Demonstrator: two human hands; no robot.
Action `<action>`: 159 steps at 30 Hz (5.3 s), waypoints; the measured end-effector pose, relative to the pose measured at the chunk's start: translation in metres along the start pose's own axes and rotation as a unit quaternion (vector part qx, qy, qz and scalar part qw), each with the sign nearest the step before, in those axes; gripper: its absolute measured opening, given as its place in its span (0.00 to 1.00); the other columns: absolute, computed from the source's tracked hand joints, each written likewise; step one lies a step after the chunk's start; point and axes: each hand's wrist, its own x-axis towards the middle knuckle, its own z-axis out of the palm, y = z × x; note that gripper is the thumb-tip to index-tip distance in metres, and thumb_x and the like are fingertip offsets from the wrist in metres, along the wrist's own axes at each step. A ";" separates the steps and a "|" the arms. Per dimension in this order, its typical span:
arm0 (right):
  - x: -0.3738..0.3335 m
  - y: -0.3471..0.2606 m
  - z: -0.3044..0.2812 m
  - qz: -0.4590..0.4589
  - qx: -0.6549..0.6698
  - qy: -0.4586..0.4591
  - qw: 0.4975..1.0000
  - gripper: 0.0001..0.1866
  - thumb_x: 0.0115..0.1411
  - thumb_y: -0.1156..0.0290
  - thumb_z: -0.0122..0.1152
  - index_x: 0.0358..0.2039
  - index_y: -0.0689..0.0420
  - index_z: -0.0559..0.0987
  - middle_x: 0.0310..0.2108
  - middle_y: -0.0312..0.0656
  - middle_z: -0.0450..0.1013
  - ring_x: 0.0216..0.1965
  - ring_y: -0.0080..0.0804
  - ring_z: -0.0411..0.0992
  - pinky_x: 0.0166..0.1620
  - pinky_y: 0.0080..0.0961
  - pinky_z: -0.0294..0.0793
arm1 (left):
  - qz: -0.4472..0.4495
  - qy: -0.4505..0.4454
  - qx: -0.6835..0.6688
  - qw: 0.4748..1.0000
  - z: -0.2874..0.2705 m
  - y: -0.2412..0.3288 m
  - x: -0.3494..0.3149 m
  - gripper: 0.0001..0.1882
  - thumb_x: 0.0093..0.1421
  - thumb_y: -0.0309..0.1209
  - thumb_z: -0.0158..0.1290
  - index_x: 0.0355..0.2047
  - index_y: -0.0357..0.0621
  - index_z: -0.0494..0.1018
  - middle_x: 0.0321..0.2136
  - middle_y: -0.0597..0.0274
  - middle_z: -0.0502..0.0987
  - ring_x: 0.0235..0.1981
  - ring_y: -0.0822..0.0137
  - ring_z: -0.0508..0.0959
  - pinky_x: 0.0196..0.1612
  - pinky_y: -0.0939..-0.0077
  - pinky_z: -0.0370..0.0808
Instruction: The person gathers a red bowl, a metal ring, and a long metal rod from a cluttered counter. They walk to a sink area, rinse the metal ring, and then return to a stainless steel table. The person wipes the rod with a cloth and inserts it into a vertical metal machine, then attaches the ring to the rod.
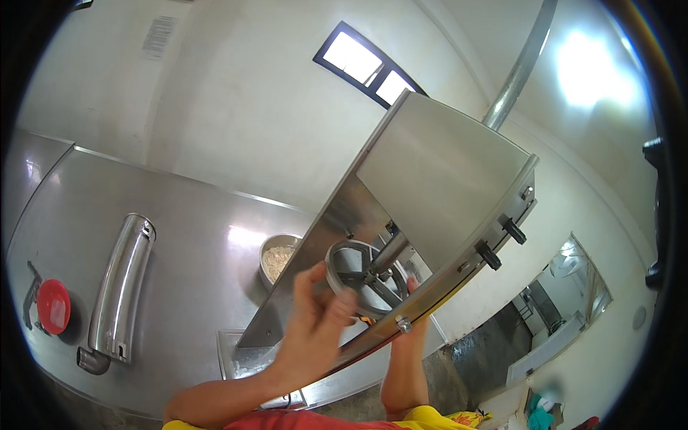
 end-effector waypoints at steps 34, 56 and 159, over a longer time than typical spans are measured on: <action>0.021 0.010 0.001 -0.049 -0.172 0.095 0.979 0.15 0.54 0.65 0.70 0.40 0.58 0.81 0.35 0.41 0.79 0.34 0.33 0.77 0.40 0.30 0.78 | -0.198 -0.086 -0.130 0.968 -0.027 -0.001 0.058 0.21 0.72 0.44 0.44 0.49 0.35 0.64 0.32 0.51 0.77 0.24 0.62 0.80 0.22 0.68 0.76; 0.022 0.016 -0.039 -0.007 -0.034 0.062 0.997 0.12 0.60 0.63 0.63 0.38 0.57 0.81 0.30 0.39 0.77 0.29 0.30 0.75 0.35 0.28 0.75 | -0.068 -0.012 0.058 0.996 -0.004 -0.005 0.031 0.25 0.74 0.43 0.39 0.58 0.33 0.60 0.39 0.52 0.73 0.26 0.69 0.77 0.19 0.71 0.75; 0.027 0.035 -0.058 0.010 -0.027 0.014 0.999 0.24 0.65 0.55 0.55 0.54 0.59 0.76 0.49 0.49 0.77 0.51 0.50 0.75 0.53 0.54 0.76 | -0.057 0.005 0.077 0.995 -0.012 -0.019 0.026 0.26 0.73 0.44 0.41 0.55 0.29 0.60 0.25 0.48 0.77 0.13 0.62 0.75 0.15 0.71 0.69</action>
